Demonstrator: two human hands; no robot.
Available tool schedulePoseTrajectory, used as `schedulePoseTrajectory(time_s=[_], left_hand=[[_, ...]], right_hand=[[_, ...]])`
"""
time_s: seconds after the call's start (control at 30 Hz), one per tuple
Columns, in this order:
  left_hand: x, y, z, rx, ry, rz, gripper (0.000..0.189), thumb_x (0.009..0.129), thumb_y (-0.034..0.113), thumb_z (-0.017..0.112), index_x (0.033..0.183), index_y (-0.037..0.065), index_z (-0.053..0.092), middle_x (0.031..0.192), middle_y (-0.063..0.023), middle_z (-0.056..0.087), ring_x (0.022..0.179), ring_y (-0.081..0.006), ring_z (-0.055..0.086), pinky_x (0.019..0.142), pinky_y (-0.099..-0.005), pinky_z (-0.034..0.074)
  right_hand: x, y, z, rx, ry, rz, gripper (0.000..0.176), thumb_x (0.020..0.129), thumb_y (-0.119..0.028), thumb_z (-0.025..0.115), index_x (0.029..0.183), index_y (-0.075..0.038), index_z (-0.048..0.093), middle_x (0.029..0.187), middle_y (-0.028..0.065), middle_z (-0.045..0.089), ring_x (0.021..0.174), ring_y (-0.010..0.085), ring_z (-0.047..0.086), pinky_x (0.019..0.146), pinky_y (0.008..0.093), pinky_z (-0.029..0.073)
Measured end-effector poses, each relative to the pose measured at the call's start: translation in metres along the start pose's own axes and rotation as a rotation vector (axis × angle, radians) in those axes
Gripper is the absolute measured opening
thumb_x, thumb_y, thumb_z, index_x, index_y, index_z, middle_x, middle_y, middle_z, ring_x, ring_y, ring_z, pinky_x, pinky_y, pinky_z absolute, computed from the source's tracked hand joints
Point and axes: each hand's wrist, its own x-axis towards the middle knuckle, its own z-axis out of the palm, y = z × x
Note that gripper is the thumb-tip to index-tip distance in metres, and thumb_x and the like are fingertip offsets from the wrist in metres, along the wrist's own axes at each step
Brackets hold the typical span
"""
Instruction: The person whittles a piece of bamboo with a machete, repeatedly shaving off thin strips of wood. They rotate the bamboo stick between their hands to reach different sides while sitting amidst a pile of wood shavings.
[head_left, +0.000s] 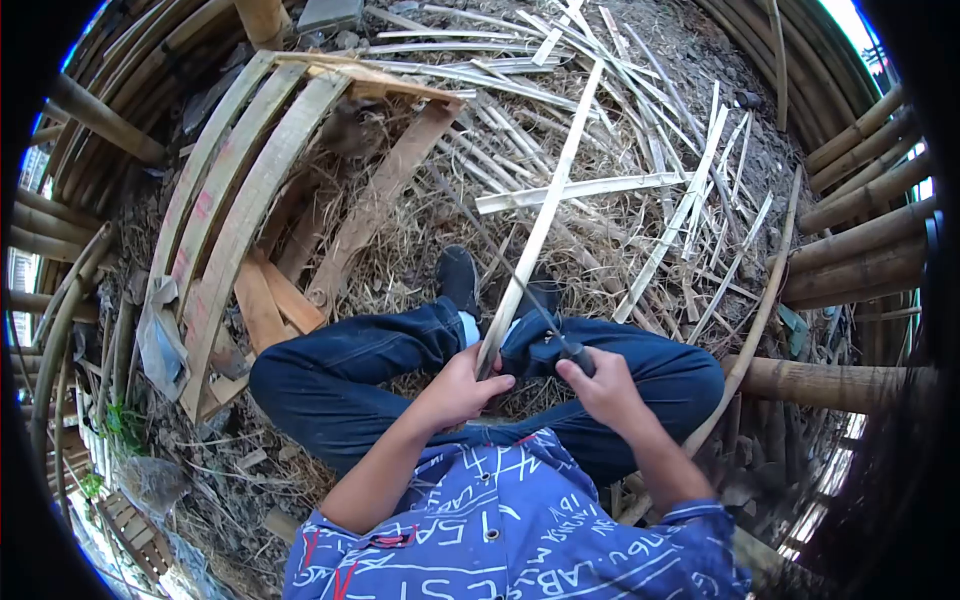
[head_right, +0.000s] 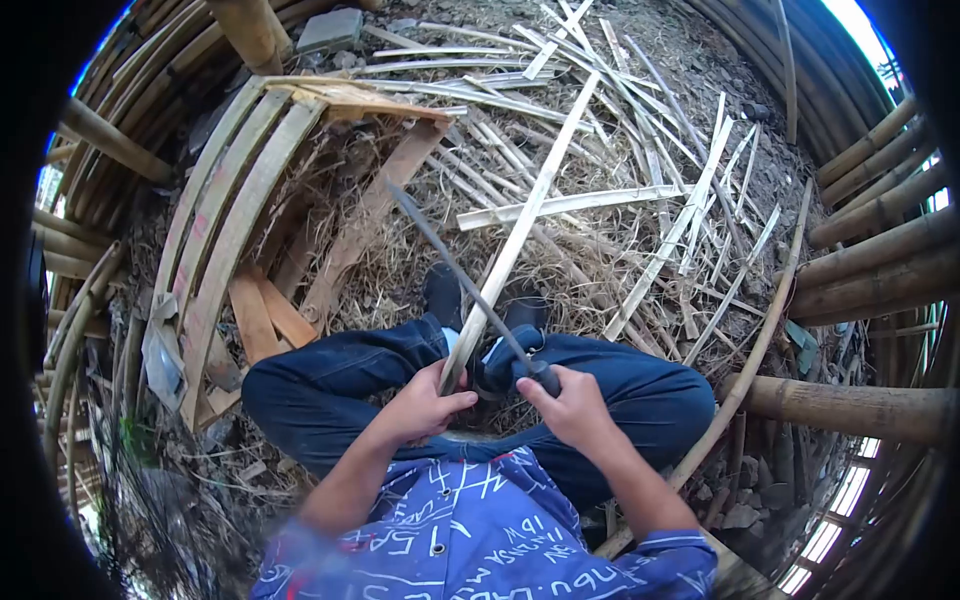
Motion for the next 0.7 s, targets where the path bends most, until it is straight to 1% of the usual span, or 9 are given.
schedulePoseTrajectory(time_s=[0.13,0.23,0.33,0.4,0.47,0.53,0.63,0.67,0.7], left_hand=[[-0.003,-0.01,0.001,0.042,-0.05,0.104,0.037,0.084,0.012,0.072,0.111,0.008,0.047,0.07,0.0025,0.046,0.048,-0.0046,0.042,0.039,-0.0217,0.03],[-0.02,-0.008,-0.002,-0.344,-0.305,-0.014,0.034,0.087,0.014,0.068,0.114,0.007,0.048,0.071,0.0015,0.046,0.051,-0.0053,0.045,0.043,-0.0225,0.041],[-0.023,-0.024,-0.008,-0.591,-0.306,-0.138,0.027,0.092,0.018,0.064,0.112,0.005,0.05,0.07,0.0004,0.048,0.051,-0.0063,0.048,0.044,-0.0227,0.045],[-0.02,-0.036,-0.012,-0.496,-0.23,-0.167,0.024,0.095,0.023,0.062,0.106,0.003,0.054,0.065,-0.0001,0.05,0.049,-0.008,0.051,0.044,-0.0236,0.047],[-0.023,-0.04,-0.013,-0.062,0.022,-0.11,0.021,0.095,0.021,0.061,0.096,0.002,0.056,0.06,-0.001,0.051,0.049,-0.0115,0.055,0.047,-0.0271,0.051],[-0.028,-0.04,-0.016,0.022,0.052,-0.122,0.024,0.093,0.022,0.063,0.099,-0.001,0.056,0.059,-0.0015,0.054,0.046,-0.0111,0.055,0.046,-0.0265,0.05],[-0.035,-0.043,-0.02,0.255,0.142,0.019,0.034,0.089,0.02,0.068,0.108,-0.005,0.057,0.069,-0.0072,0.062,0.05,-0.01,0.059,0.047,-0.0259,0.048],[-0.036,-0.044,-0.024,0.256,0.142,0.011,0.034,0.089,0.02,0.068,0.108,-0.005,0.057,0.069,-0.0072,0.062,0.05,-0.01,0.059,0.047,-0.0259,0.048],[-0.036,-0.043,-0.028,0.426,0.179,0.03,0.039,0.085,0.023,0.071,0.109,-0.005,0.057,0.073,-0.0103,0.064,0.054,-0.015,0.062,0.05,-0.0298,0.049]], right_hand=[[-0.012,0.001,0.027,-0.192,-0.006,-0.092,0.047,0.082,-0.044,0.07,0.078,0.002,0.063,0.063,0.0201,0.061,0.06,0.0354,0.064,0.057,0.0425,0.049],[-0.013,-0.005,0.039,-0.311,0.039,-0.206,0.05,0.08,-0.048,0.071,0.077,0.001,0.062,0.068,0.0229,0.063,0.066,0.0411,0.064,0.06,0.046,0.05],[-0.011,-0.005,0.046,-0.318,0.068,-0.233,0.052,0.079,-0.051,0.07,0.075,0.0,0.061,0.069,0.0228,0.063,0.065,0.0409,0.063,0.059,0.0465,0.05],[-0.008,-0.004,0.049,-0.303,0.065,-0.215,0.052,0.08,-0.051,0.07,0.075,0.0,0.061,0.067,0.0227,0.062,0.065,0.041,0.063,0.059,0.0459,0.05],[-0.005,-0.002,0.053,-0.181,0.055,-0.142,0.052,0.08,-0.05,0.07,0.074,0.001,0.061,0.065,0.0229,0.062,0.064,0.0415,0.063,0.058,0.0457,0.049],[-0.001,-0.001,0.055,-0.126,0.046,-0.141,0.048,0.082,-0.045,0.07,0.075,0.002,0.062,0.062,0.0219,0.06,0.06,0.0389,0.063,0.056,0.0435,0.048],[0.0,0.002,0.056,0.023,0.037,-0.041,0.04,0.087,-0.036,0.068,0.078,0.003,0.062,0.055,0.0149,0.055,0.049,0.0216,0.054,0.05,0.0361,0.043],[0.001,0.006,0.057,0.027,0.034,-0.035,0.04,0.087,-0.036,0.068,0.078,0.003,0.062,0.055,0.0149,0.055,0.049,0.0216,0.054,0.05,0.0361,0.043],[0.002,0.011,0.059,0.098,0.05,-0.032,0.041,0.087,-0.036,0.067,0.078,0.003,0.062,0.054,0.0118,0.053,0.049,0.0174,0.05,0.05,0.0346,0.041]])
